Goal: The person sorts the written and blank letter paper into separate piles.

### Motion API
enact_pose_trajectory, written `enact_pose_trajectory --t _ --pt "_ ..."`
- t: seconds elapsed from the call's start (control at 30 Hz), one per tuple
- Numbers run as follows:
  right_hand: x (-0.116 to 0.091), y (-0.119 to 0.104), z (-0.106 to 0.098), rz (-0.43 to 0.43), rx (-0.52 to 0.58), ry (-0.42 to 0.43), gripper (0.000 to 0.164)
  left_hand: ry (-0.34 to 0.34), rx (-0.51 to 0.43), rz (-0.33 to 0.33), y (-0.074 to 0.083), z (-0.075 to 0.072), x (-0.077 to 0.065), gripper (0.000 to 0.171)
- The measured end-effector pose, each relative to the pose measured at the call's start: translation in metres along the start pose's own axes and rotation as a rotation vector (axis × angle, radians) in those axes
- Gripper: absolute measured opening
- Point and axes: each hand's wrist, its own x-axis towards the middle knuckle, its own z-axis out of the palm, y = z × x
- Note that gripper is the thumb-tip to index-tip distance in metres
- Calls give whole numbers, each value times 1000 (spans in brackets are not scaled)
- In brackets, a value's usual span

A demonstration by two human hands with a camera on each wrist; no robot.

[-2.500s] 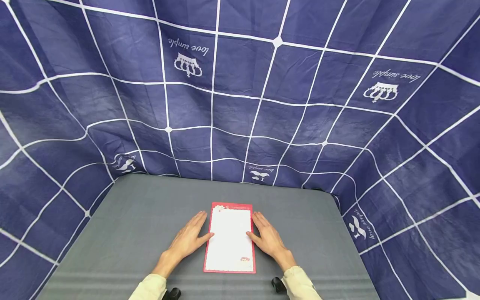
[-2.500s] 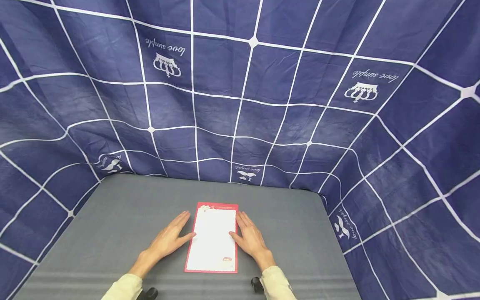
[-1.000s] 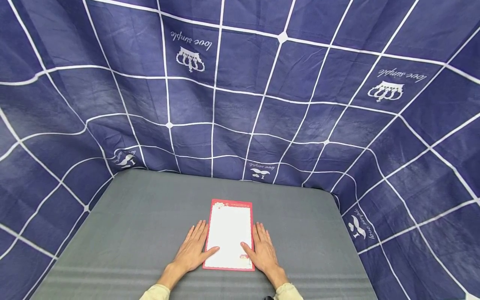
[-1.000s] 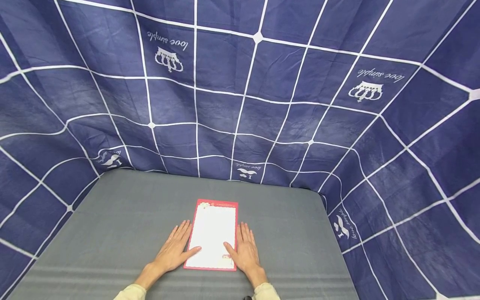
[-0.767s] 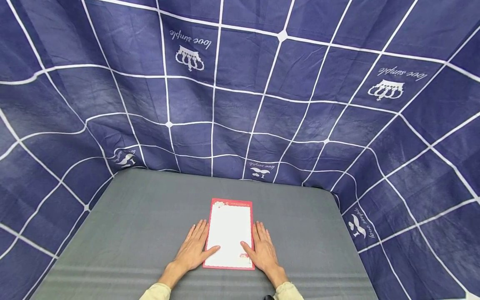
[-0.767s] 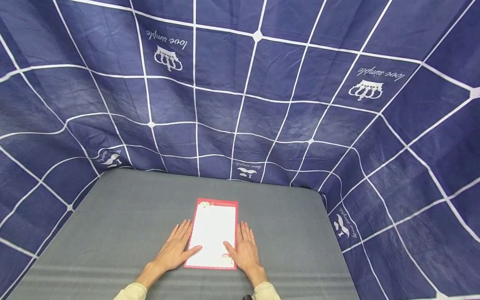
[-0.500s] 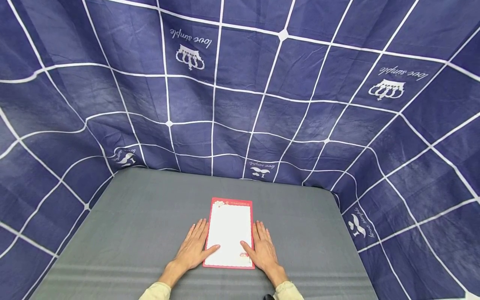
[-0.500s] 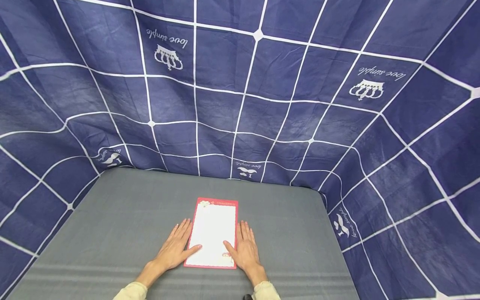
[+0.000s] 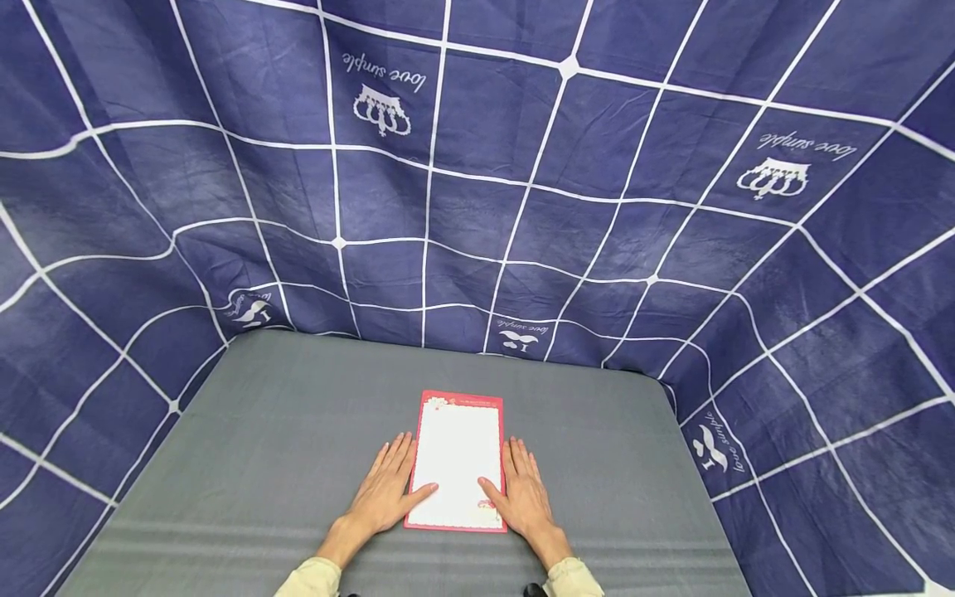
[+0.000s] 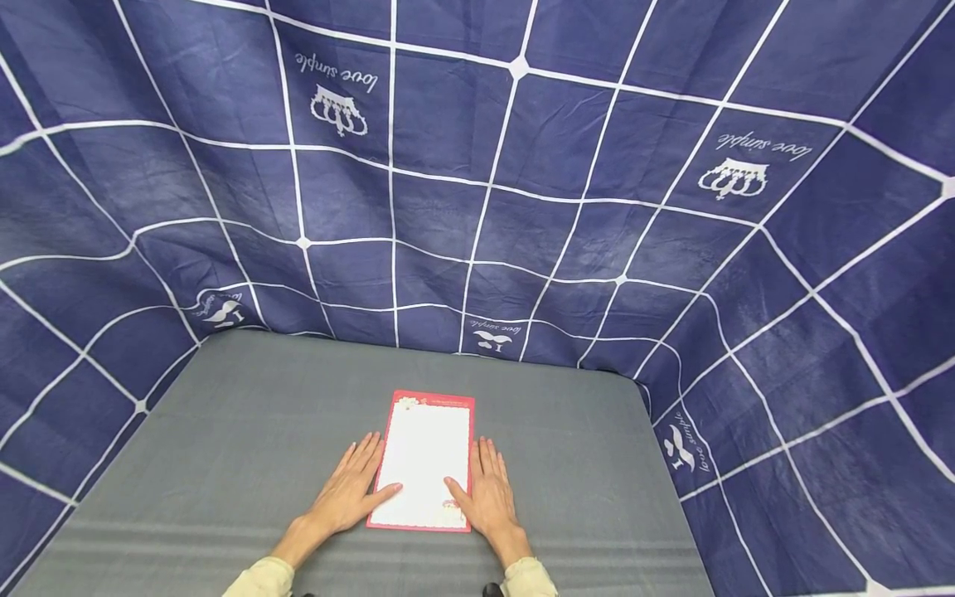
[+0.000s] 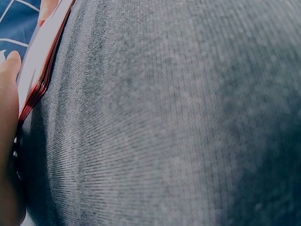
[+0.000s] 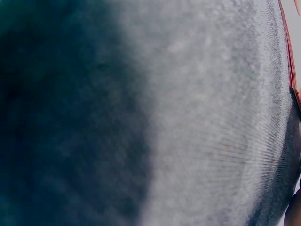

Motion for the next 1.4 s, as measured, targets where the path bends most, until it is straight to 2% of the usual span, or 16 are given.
enact_pose_trajectory --t 0.23,0.57,0.83,0.93,1.07,1.2,1.3,1.4 --pt "-1 1 1 -24 9 42 81 16 -23 13 0 0 -1 91" --pt "3 0 1 -126 142 252 55 145 -173 32 -2 1 2 75" --pt "7 -10 2 -40 310 363 42 319 -440 10 11 0 7 52" --pt "11 -13 1 -18 419 409 36 357 -486 -30 18 -2 9 47" --pt "15 -17 -2 114 563 404 30 369 -491 -85 25 -4 11 42" --pt "16 -19 -5 267 632 379 27 369 -539 -121 28 -5 14 38" --pt "17 -19 -8 319 685 381 24 364 -668 -178 28 -8 17 35" --pt "18 -19 -10 343 730 394 22 347 -839 -246 28 -11 20 32"
